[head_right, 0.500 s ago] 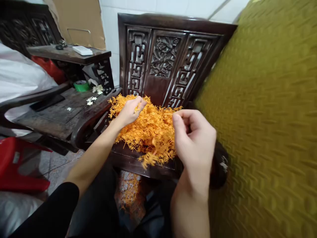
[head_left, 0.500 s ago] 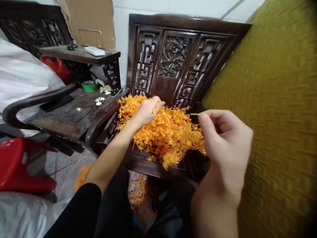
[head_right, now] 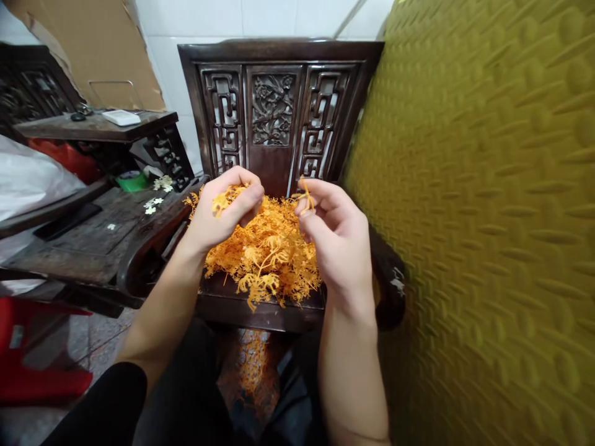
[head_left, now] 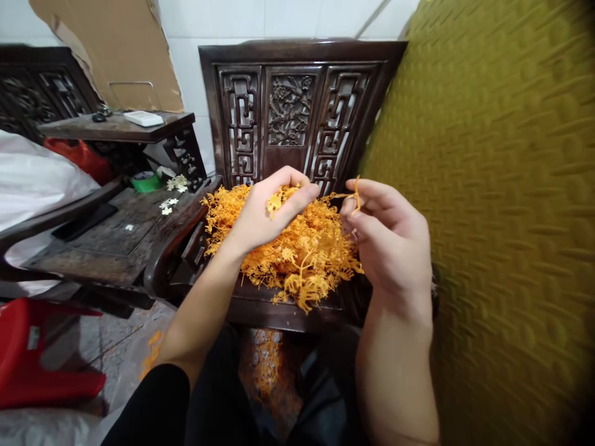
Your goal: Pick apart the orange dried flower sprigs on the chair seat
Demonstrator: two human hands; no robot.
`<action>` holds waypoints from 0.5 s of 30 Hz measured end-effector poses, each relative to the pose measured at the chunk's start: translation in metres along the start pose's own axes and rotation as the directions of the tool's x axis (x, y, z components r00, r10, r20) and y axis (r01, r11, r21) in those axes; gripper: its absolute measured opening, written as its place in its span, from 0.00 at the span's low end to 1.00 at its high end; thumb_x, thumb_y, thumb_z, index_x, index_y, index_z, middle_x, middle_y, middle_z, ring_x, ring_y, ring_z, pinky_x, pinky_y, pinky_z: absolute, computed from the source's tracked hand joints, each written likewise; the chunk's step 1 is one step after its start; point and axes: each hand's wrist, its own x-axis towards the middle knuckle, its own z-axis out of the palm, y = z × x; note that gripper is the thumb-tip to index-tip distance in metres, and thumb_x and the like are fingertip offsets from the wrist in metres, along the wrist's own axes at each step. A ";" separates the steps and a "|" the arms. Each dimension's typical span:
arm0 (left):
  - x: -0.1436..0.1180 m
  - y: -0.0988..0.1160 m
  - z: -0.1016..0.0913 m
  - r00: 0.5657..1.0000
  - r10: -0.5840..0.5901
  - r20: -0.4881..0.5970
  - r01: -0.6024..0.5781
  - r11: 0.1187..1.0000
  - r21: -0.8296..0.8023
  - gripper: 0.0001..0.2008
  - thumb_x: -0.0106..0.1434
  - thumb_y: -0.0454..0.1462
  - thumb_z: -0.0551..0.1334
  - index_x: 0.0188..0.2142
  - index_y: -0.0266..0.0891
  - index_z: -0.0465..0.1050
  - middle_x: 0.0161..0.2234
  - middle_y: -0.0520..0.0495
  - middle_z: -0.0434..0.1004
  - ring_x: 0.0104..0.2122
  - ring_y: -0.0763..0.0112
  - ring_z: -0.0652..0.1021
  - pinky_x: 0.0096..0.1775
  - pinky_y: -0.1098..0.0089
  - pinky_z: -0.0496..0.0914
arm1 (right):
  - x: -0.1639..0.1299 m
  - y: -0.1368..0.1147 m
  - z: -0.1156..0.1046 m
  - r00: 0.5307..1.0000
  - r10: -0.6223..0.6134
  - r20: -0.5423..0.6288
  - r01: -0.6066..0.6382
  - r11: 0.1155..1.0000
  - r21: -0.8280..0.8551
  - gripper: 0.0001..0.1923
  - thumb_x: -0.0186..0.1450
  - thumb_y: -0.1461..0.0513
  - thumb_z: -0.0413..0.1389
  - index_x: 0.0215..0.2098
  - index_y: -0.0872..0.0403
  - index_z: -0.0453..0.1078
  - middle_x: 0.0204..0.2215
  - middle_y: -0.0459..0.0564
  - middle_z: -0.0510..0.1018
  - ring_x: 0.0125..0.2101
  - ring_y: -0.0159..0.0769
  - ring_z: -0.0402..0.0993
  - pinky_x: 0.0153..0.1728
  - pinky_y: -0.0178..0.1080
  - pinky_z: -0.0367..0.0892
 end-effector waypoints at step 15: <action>0.015 -0.029 0.008 0.866 -0.427 0.262 0.492 0.820 -0.292 0.26 0.71 0.63 0.55 0.40 0.43 0.64 0.28 0.54 0.64 0.17 0.84 0.59 0.17 0.74 0.49 | 0.008 0.025 -0.016 0.989 0.079 0.128 -0.062 0.989 -0.136 0.17 0.72 0.47 0.58 0.45 0.52 0.73 0.27 0.43 0.71 0.24 0.29 0.63 0.24 0.35 0.60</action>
